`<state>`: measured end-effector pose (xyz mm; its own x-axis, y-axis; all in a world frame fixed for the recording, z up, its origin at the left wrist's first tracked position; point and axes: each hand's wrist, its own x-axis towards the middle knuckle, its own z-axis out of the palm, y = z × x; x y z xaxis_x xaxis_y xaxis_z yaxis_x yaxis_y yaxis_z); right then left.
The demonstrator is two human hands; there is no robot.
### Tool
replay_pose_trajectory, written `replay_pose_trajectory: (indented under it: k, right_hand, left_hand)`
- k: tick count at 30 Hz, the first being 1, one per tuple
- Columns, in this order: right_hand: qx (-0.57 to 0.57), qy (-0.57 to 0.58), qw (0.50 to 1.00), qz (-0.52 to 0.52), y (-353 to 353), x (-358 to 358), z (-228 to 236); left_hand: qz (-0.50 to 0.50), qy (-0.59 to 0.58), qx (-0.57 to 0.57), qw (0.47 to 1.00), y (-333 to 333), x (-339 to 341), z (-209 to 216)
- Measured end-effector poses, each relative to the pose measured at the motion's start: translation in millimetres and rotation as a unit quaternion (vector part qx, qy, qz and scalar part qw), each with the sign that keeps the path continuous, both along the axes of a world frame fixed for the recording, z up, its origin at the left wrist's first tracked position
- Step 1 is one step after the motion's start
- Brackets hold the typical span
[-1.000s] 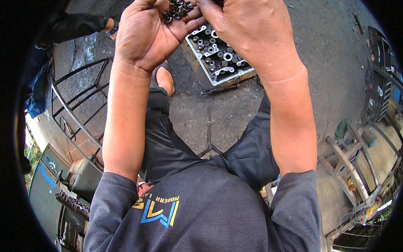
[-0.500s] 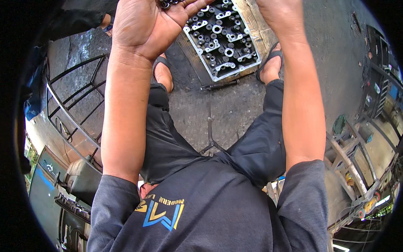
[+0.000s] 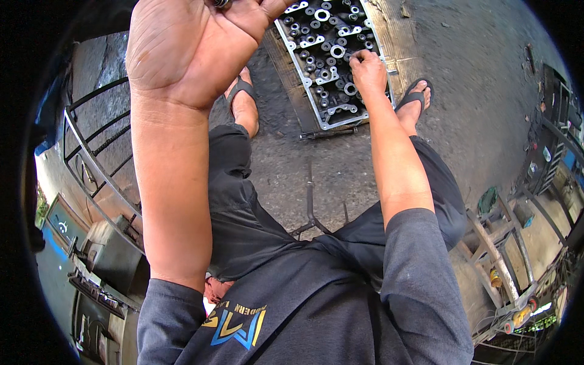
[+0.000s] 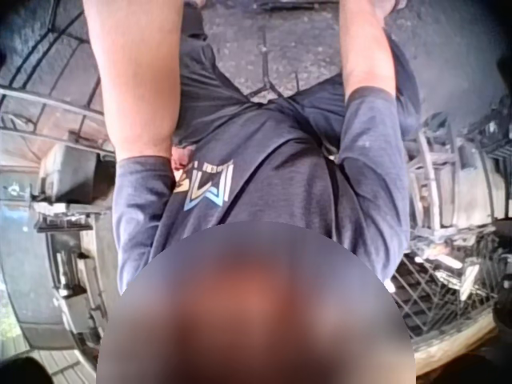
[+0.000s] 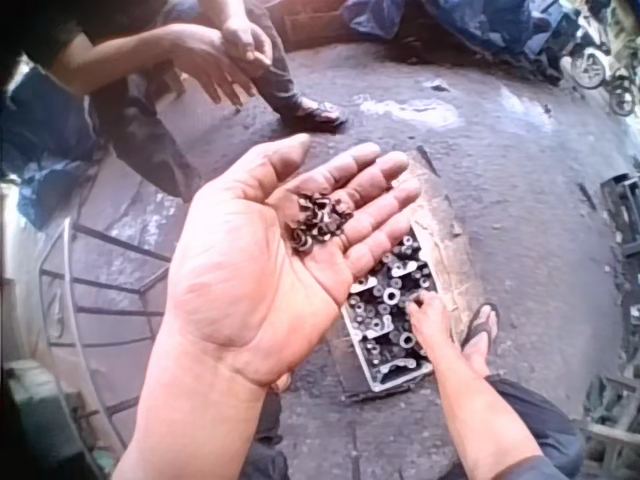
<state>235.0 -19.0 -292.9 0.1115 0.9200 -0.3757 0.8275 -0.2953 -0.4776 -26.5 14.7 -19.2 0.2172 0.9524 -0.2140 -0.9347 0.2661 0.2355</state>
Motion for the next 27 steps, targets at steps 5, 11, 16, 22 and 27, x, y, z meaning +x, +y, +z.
replay_pose_trajectory:
  k: [5, 11, 16, 22, 27]
  right_hand:
    - [0.013, -0.048, 0.999, 0.022, 3, -7, -4]
    - [0.029, -0.078, 0.996, 0.043, 1, -12, 1]
    - [0.065, -0.057, 0.996, 0.03, -4, -9, -8]
    - [0.046, 0.017, 0.995, -0.086, 24, -13, 55]
    - [0.2, 0.316, 0.927, -0.037, 57, -33, 211]
  left_hand:
    - [0.005, 0.037, -0.021, 0.999, -1, 1, 4]
    - [-0.027, -0.02, 0.02, 0.999, -2, -5, 4]
    - [-0.019, 0.029, -0.047, 0.998, -1, 0, 0]
    - [-0.015, 0.067, -0.095, 0.993, 0, 7, 10]
    - [-0.046, 0.051, -0.077, 0.995, -5, 9, 15]
